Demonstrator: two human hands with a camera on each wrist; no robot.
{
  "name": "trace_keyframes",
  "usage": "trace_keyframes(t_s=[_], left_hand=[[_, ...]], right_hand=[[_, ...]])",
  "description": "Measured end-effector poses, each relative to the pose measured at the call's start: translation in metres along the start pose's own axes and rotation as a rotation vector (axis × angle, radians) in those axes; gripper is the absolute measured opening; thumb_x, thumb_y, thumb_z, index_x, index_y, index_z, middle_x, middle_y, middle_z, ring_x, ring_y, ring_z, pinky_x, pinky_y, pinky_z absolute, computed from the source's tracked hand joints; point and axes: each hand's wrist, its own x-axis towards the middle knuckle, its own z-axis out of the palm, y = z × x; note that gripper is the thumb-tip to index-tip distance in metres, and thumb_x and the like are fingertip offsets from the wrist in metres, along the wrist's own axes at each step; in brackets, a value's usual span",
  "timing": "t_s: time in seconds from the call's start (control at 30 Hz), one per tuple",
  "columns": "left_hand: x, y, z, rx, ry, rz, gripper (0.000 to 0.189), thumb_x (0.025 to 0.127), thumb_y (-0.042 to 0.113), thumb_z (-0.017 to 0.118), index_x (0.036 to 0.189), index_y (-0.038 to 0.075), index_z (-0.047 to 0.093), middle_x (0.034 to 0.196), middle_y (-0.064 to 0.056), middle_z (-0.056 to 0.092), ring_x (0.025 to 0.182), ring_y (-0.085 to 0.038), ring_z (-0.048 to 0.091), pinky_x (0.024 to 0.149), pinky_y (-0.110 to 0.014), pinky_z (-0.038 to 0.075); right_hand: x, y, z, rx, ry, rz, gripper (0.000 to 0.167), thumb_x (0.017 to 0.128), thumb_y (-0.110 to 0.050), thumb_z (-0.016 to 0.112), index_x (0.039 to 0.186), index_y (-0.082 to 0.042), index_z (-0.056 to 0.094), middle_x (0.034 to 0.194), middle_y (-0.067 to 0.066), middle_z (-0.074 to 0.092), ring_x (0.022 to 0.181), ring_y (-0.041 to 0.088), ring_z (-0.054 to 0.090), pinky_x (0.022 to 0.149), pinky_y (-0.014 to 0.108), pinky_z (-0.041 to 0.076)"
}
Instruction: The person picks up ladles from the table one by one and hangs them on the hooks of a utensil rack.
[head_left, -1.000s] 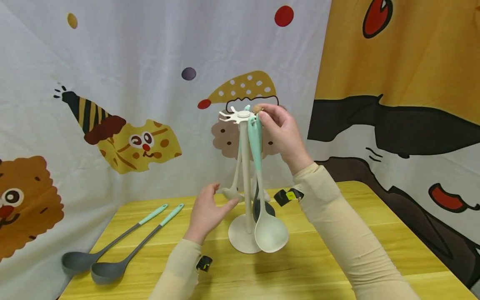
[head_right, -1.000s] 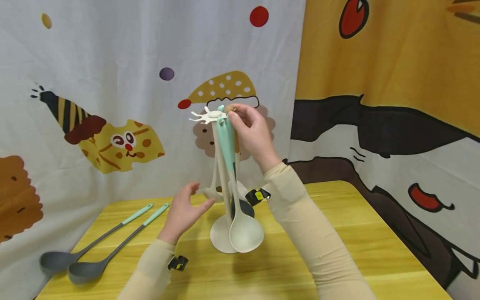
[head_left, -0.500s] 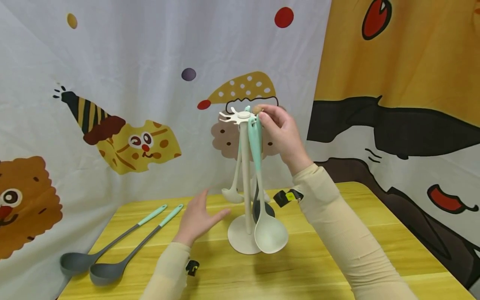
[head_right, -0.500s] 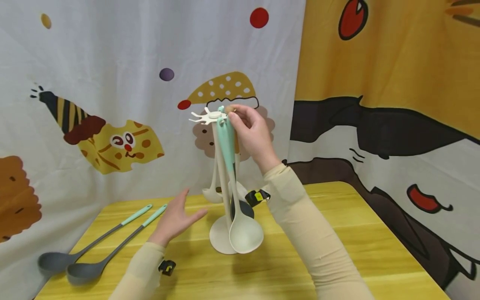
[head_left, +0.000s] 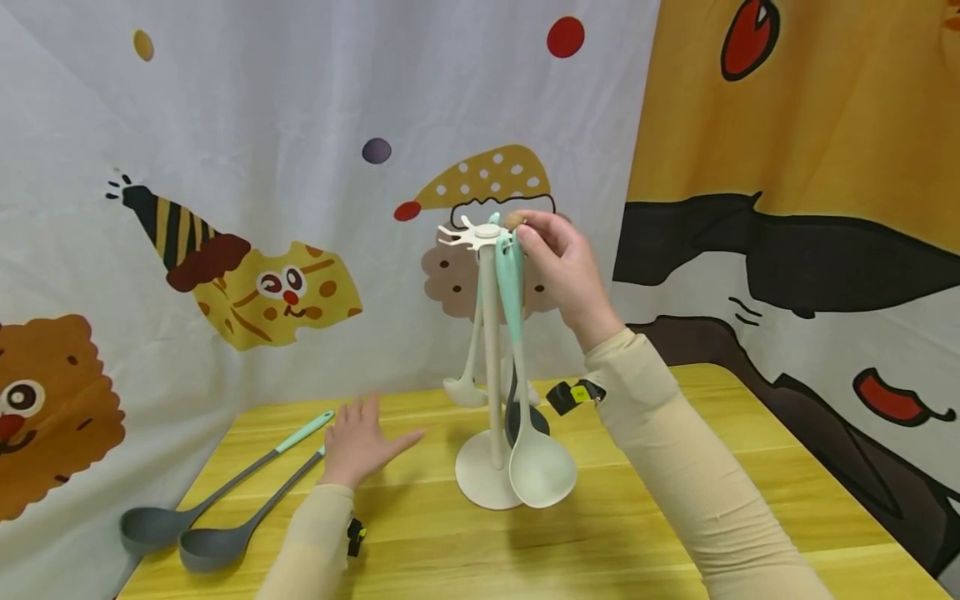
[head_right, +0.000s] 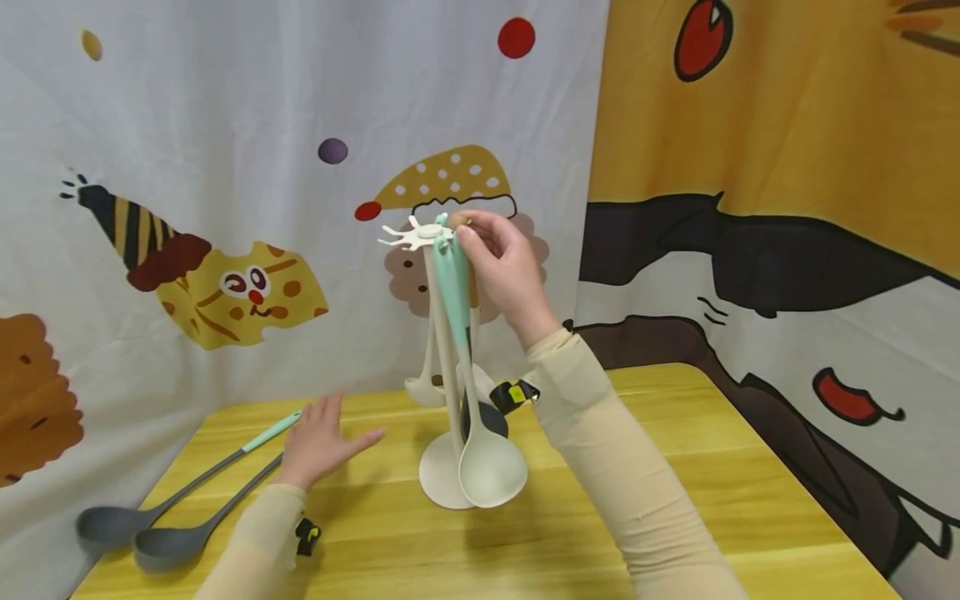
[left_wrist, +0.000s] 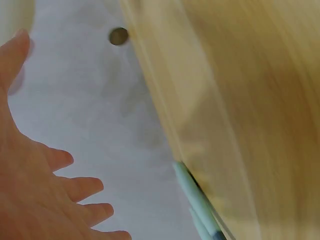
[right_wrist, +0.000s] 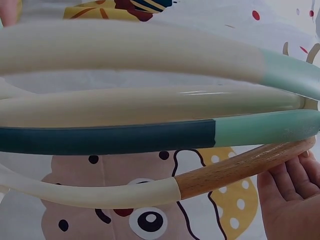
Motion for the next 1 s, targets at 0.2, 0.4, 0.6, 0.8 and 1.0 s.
trace_keyframes(t_s=[0.2, 0.4, 0.6, 0.8, 1.0], left_hand=[[0.004, -0.02, -0.002, 0.089, -0.038, -0.039, 0.119, 0.074, 0.085, 0.054, 0.154, 0.002, 0.026, 0.152, -0.035, 0.026, 0.137, -0.06, 0.02, 0.101, -0.076, 0.024], [0.005, -0.036, -0.007, 0.106, -0.099, -0.08, 0.121, 0.074, 0.086, 0.052, 0.154, 0.0, 0.023, 0.153, -0.036, 0.023, 0.136, -0.063, 0.018, 0.097, -0.079, 0.022], [0.004, -0.047, -0.01, 0.108, -0.163, -0.113, 0.12, 0.078, 0.083, 0.052, 0.155, -0.002, 0.018, 0.153, -0.037, 0.021, 0.136, -0.063, 0.017, 0.097, -0.08, 0.021], [0.002, -0.059, -0.014, 0.115, -0.204, -0.164, 0.111, 0.084, 0.073, 0.057, 0.153, -0.006, 0.02, 0.151, -0.038, 0.024, 0.133, -0.062, 0.024, 0.096, -0.079, 0.025], [0.002, -0.065, -0.019, 0.127, -0.224, -0.24, 0.088, 0.086, 0.056, 0.067, 0.143, -0.006, 0.04, 0.13, -0.037, 0.05, 0.108, -0.057, 0.052, 0.079, -0.067, 0.046]], right_hand=[[0.0, 0.002, 0.0, 0.012, -0.005, -0.007, 0.035, 0.102, -0.011, 0.053, 0.133, 0.005, 0.055, 0.122, 0.011, 0.06, 0.107, 0.015, 0.056, 0.099, 0.033, 0.044], [-0.001, 0.0, 0.001, 0.011, -0.003, -0.01, 0.034, 0.102, -0.011, 0.053, 0.132, 0.005, 0.055, 0.122, 0.011, 0.06, 0.107, 0.014, 0.056, 0.098, 0.033, 0.044], [-0.002, 0.0, 0.001, 0.009, 0.003, -0.009, 0.034, 0.102, -0.011, 0.053, 0.133, 0.005, 0.055, 0.122, 0.011, 0.06, 0.107, 0.015, 0.056, 0.099, 0.033, 0.043], [-0.002, 0.0, 0.001, -0.002, 0.0, -0.003, 0.035, 0.102, -0.013, 0.053, 0.134, 0.004, 0.055, 0.122, 0.011, 0.059, 0.106, 0.015, 0.056, 0.098, 0.033, 0.044], [-0.002, 0.0, 0.001, 0.0, 0.001, -0.007, 0.036, 0.103, -0.013, 0.053, 0.134, 0.004, 0.054, 0.123, 0.012, 0.059, 0.108, 0.015, 0.055, 0.098, 0.032, 0.043]])
